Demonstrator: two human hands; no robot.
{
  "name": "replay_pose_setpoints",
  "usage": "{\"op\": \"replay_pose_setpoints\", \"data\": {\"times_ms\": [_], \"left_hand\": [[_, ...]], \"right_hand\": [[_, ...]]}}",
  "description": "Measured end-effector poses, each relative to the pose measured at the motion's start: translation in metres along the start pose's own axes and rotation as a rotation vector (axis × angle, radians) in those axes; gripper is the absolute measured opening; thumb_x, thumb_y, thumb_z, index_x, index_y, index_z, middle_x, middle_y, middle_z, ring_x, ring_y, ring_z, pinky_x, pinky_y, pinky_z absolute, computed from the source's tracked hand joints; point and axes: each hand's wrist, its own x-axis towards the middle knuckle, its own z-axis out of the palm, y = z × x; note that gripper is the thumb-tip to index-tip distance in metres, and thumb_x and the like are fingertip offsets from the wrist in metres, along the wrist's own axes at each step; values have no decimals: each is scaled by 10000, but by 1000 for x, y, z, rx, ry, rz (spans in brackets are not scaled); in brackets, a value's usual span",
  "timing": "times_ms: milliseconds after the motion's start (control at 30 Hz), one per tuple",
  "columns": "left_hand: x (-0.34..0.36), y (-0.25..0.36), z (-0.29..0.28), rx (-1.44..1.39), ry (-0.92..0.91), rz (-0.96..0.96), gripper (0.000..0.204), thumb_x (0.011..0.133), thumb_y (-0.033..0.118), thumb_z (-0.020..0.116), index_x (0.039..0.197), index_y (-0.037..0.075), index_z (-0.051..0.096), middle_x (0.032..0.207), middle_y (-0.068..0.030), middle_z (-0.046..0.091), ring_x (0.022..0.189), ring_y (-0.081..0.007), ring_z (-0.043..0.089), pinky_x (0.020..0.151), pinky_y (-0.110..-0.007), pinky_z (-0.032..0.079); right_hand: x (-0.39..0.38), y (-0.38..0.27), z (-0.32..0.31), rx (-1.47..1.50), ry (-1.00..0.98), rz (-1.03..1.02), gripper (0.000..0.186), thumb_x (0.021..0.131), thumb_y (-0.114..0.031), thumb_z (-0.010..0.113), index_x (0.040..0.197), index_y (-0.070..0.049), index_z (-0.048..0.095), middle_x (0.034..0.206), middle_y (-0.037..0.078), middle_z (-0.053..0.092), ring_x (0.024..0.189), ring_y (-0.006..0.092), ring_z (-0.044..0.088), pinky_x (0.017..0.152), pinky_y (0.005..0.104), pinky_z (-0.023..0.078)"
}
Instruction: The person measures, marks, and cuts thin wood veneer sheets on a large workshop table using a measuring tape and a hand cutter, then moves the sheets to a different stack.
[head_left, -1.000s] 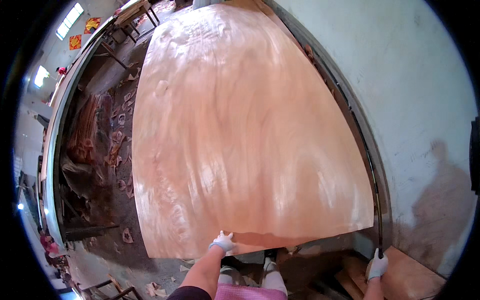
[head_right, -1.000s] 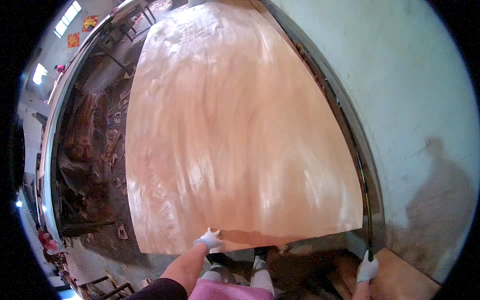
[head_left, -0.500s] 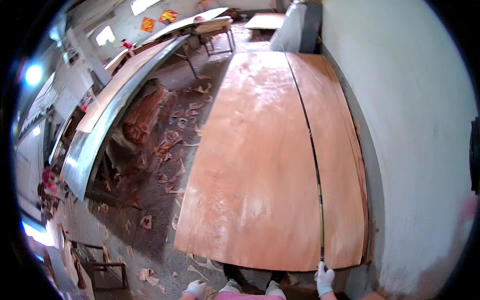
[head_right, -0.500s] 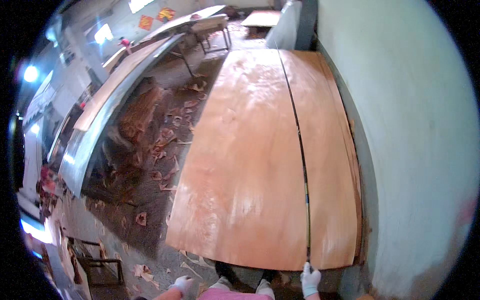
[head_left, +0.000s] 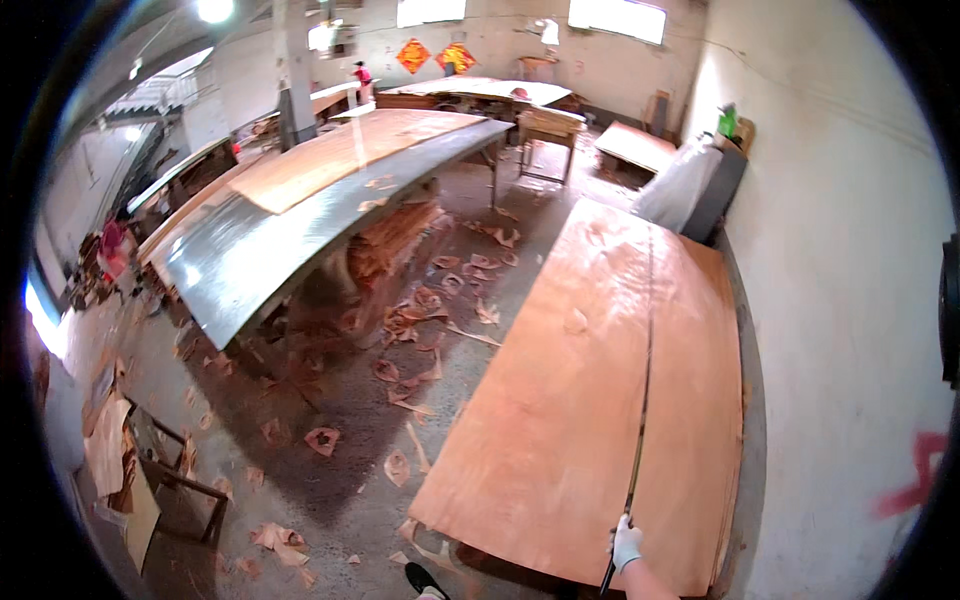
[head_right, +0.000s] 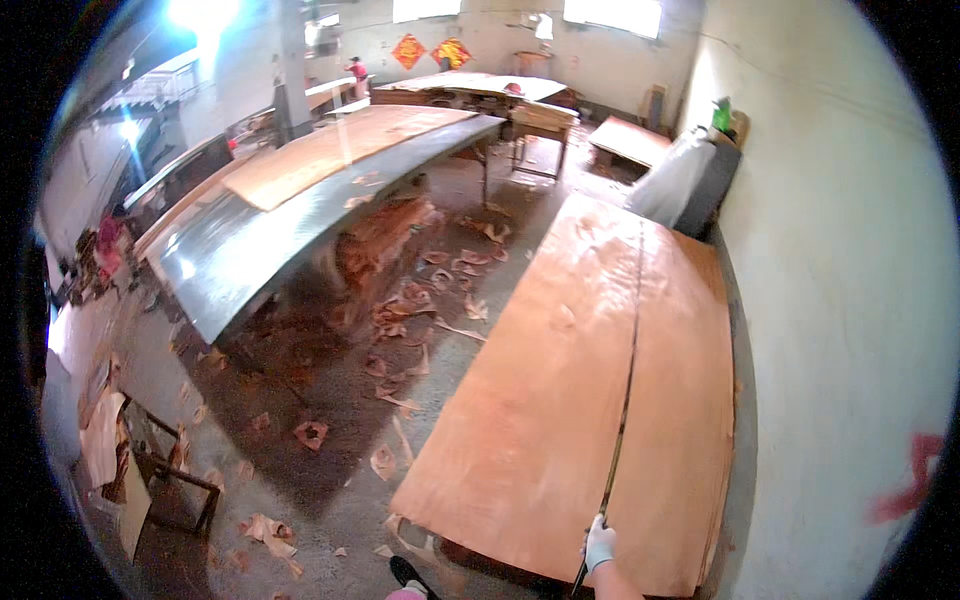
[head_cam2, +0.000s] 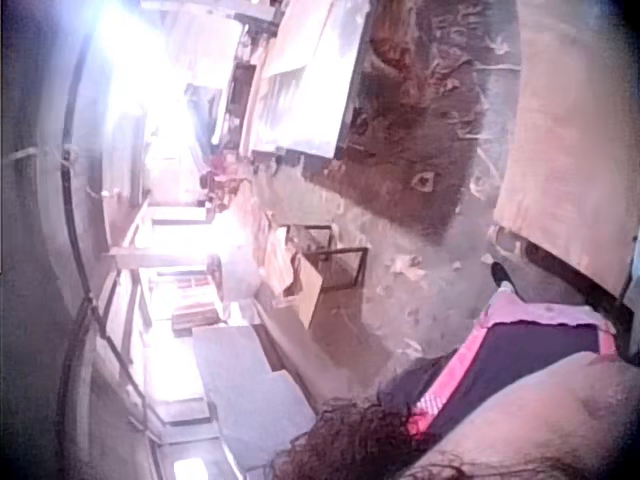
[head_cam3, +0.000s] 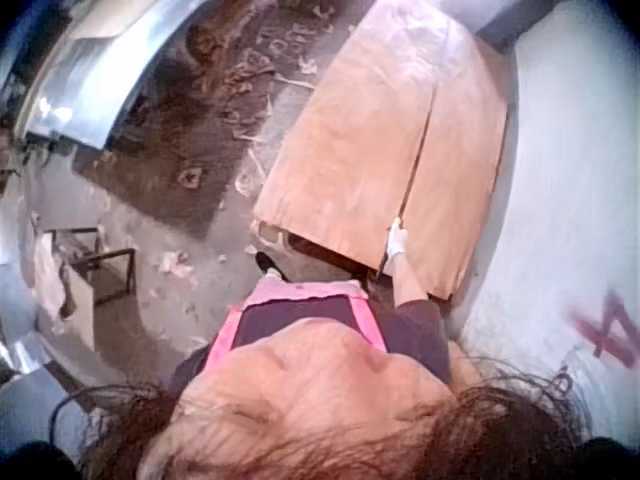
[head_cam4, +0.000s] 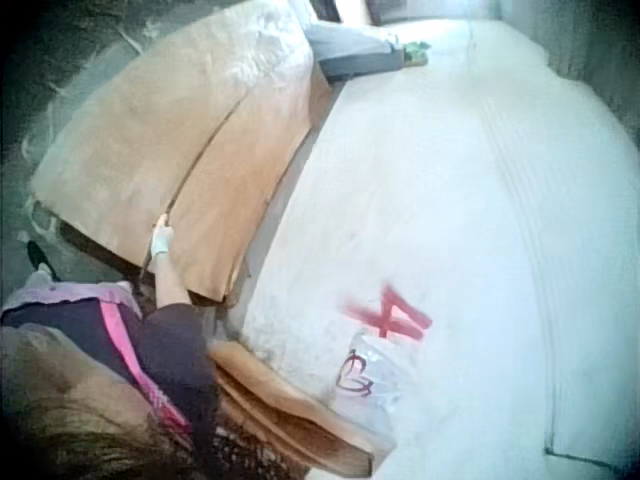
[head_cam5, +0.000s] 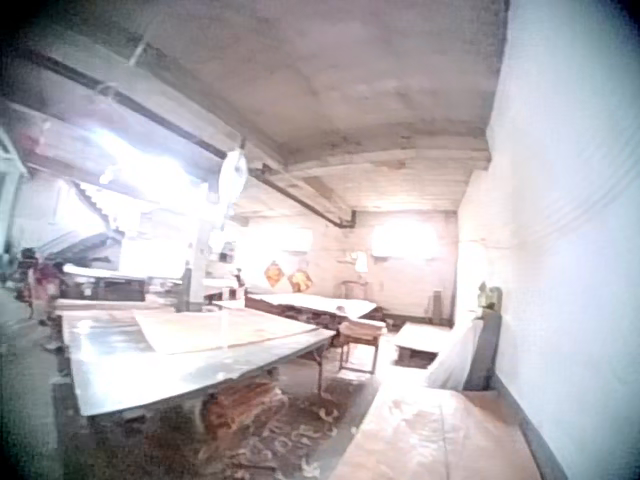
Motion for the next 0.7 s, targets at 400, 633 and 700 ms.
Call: {"op": "replay_pose_setpoints", "data": {"times_ms": [400, 633, 700], "left_hand": [[41, -87, -106, -539, 56, -264, 243, 897, 194, 568, 1090, 51, 607, 949, -145, 668, 869, -262, 641, 759, -367, 508], [70, -90, -130, -698, 55, -297, 262, 912, 191, 549, 1133, 54, 581, 964, -141, 661, 863, -258, 635, 741, -364, 507], [84, -86, -143, -725, 60, -300, 268, 917, 191, 544, 1145, 54, 574, 968, -140, 659, 861, -257, 633, 735, -363, 507]], "right_hand": [[-157, -121, 276, 207, -208, -242, 484, 923, -512, 554, 767, -56, 508, 507, 11, 407, 355, 134, 373, 323, 297, 334], [-183, -157, 382, 72, -286, -327, 488, 924, -517, 555, 753, -63, 511, 489, 3, 387, 358, 130, 372, 326, 296, 337], [-184, -160, 417, 62, -309, -336, 489, 925, -515, 556, 751, -60, 509, 485, 2, 384, 361, 132, 378, 329, 299, 338]]}}
